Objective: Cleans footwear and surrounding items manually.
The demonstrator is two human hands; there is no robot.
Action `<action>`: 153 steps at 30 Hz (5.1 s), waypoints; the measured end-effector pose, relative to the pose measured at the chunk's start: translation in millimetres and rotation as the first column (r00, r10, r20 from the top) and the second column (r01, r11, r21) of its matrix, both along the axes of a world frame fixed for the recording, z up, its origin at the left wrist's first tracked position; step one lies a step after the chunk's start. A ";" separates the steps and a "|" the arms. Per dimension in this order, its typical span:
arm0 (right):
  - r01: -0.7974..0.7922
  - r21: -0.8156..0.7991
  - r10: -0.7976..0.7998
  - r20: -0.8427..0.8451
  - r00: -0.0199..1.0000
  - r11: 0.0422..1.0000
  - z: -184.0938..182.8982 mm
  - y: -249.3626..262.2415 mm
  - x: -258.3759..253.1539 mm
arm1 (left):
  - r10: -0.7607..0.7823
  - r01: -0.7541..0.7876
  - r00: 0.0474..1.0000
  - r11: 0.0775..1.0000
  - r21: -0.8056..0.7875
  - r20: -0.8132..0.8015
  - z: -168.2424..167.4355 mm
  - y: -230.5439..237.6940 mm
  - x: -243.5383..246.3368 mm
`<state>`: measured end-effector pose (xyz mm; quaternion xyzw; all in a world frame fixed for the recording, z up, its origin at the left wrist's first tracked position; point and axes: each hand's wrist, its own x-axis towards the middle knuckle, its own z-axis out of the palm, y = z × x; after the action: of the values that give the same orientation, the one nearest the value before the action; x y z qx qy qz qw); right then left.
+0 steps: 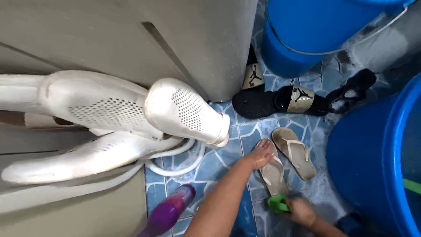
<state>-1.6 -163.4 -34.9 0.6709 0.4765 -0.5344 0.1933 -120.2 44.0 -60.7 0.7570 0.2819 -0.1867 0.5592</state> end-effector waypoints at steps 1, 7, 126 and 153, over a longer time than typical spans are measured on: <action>0.000 0.017 0.000 0.010 1.000 1.000 1.5 21.3 3.8 | -0.024 0.024 1.000 1.000 0.019 -0.012 -0.4 -0.3 1.1; 0.063 0.123 -0.065 0.011 0.998 0.990 -13.1 17.7 13.1 | -0.041 0.042 0.999 0.998 -0.043 0.006 -0.6 8.8 1.1; 0.888 0.354 -0.879 -0.266 0.396 0.293 -24.4 118.1 81.3 | 0.086 -0.095 0.989 0.993 0.068 0.120 -17.1 7.2 5.6; 0.863 0.380 -0.811 -0.350 0.468 0.334 27.0 149.3 -4.3 | 0.396 -0.197 0.834 0.864 0.463 -0.385 -1.4 -63.7 -51.5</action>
<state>-6.0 -14.2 -7.9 0.8164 0.1944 -0.4419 -0.3169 -171.7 -19.7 -62.1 0.7337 0.5570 -0.2098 0.3279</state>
